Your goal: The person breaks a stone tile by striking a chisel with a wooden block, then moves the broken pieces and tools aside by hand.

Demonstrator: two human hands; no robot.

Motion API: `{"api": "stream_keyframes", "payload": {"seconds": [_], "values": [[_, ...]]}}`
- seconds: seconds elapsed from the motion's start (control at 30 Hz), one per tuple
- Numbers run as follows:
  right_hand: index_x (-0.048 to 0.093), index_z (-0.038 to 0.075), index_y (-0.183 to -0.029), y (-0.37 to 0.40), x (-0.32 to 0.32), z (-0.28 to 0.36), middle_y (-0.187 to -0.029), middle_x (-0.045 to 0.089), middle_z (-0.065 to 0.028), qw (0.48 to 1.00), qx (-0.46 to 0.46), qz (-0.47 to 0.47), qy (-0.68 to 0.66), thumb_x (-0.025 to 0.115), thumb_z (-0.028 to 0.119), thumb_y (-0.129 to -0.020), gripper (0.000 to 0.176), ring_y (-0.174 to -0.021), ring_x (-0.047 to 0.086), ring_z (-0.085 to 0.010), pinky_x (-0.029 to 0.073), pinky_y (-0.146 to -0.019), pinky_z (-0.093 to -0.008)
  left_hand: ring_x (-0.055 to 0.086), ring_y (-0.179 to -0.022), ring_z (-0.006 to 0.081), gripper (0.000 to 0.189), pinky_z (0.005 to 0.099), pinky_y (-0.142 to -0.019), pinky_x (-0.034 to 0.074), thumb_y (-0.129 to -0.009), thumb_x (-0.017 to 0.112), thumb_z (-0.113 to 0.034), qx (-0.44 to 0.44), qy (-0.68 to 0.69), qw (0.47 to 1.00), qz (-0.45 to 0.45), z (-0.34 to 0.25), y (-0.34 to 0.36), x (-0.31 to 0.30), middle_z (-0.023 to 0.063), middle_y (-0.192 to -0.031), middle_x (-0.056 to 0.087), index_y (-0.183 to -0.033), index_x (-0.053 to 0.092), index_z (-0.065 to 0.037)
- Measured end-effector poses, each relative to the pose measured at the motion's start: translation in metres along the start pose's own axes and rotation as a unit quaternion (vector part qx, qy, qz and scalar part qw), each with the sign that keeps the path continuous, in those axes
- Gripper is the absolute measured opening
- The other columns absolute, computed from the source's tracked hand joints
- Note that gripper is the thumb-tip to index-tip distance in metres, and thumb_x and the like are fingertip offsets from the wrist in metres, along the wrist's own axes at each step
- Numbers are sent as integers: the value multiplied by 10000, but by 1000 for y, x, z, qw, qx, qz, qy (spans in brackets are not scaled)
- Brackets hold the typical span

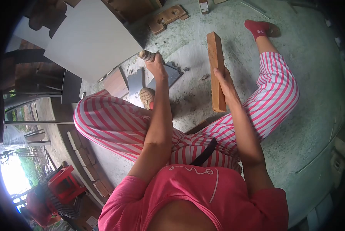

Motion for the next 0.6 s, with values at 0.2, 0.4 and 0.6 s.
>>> {"api": "stream_keyframes", "payload": {"seconds": [0.2, 0.4, 0.6], "values": [[349, 126, -1299, -1, -8, -4, -843, 512, -109, 999, -27, -7, 27, 593, 594, -749, 762, -590, 546, -158, 484, -505, -304, 481, -672, 101, 209, 249, -648, 412, -749, 604, -74, 45, -73, 990, 115, -14, 30, 49, 12, -763, 517, -920, 490, -32], [355, 129, -1291, -2, -9, -4, -838, 510, -100, 1000, 2, -8, 4, 593, 580, -758, 738, -584, 544, -154, 481, -507, -296, 554, -691, 137, 208, 282, -652, 447, -732, 622, -81, 39, -215, 949, 228, 13, 54, 77, 77, -767, 591, -904, 518, -28], [273, 109, -1369, 13, -7, 29, -977, 519, -134, 991, -119, -45, 40, 559, 481, -831, 714, -774, 572, -191, 500, -609, -317, 549, -819, 338, 299, 412, -724, 437, -640, 664, -48, 152, -299, 899, 281, 24, 75, 104, 164, -831, 581, -897, 514, -29]]}}
Point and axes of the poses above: each hand's wrist, its own y-axis away from the middle knuckle, its own x-axis out of the palm, z = x × y, the point moved 8 cm from there along -y, towards the middle knuckle
